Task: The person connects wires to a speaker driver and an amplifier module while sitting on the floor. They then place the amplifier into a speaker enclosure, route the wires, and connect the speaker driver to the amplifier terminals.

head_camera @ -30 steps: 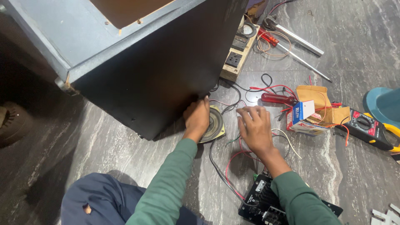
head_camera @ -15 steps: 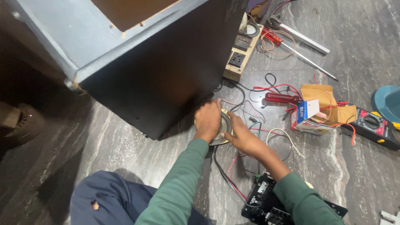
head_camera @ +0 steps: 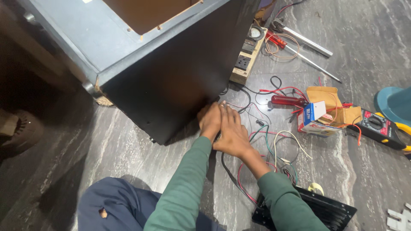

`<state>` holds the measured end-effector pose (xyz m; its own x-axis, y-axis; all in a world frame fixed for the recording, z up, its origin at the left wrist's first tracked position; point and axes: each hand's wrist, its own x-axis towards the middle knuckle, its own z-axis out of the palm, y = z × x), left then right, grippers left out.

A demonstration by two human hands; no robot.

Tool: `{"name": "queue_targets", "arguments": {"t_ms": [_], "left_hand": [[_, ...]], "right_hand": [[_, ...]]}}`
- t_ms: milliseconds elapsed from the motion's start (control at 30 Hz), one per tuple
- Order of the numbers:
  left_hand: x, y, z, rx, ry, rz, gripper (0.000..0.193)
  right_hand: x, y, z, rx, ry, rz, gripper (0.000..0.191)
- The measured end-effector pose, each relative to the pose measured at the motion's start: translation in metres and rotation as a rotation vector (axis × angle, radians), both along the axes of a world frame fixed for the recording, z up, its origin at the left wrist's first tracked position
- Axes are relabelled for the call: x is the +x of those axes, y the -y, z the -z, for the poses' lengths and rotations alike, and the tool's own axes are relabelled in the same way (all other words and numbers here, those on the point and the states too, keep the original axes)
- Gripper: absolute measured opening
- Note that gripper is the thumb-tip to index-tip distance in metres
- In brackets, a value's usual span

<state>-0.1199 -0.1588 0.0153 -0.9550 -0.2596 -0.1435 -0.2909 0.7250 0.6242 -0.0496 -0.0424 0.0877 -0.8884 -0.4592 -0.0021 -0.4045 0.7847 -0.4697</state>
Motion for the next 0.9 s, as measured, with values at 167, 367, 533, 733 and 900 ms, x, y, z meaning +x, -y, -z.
{"name": "queue_targets", "arguments": {"t_ms": [167, 367, 533, 733, 900], "left_hand": [[-0.006, 0.001, 0.013, 0.080, -0.083, -0.063, 0.043], [-0.001, 0.017, 0.042, 0.297, -0.358, 0.039, 0.034], [-0.008, 0.015, 0.046, 0.206, -0.318, 0.022, 0.033], [0.000, 0.011, 0.031, 0.133, -0.171, 0.019, 0.037], [-0.003, 0.006, 0.027, 0.094, -0.200, 0.063, 0.040]], "right_hand": [[-0.007, -0.017, 0.007, 0.047, -0.004, -0.064, 0.140], [-0.037, -0.011, 0.003, 0.265, 0.002, -0.104, 0.138], [-0.033, 0.003, 0.008, 0.238, -0.025, 0.067, 0.126], [-0.024, 0.000, 0.013, 0.088, -0.259, 0.050, 0.108], [-0.028, -0.002, 0.011, 0.060, -0.342, 0.032, 0.106]]}}
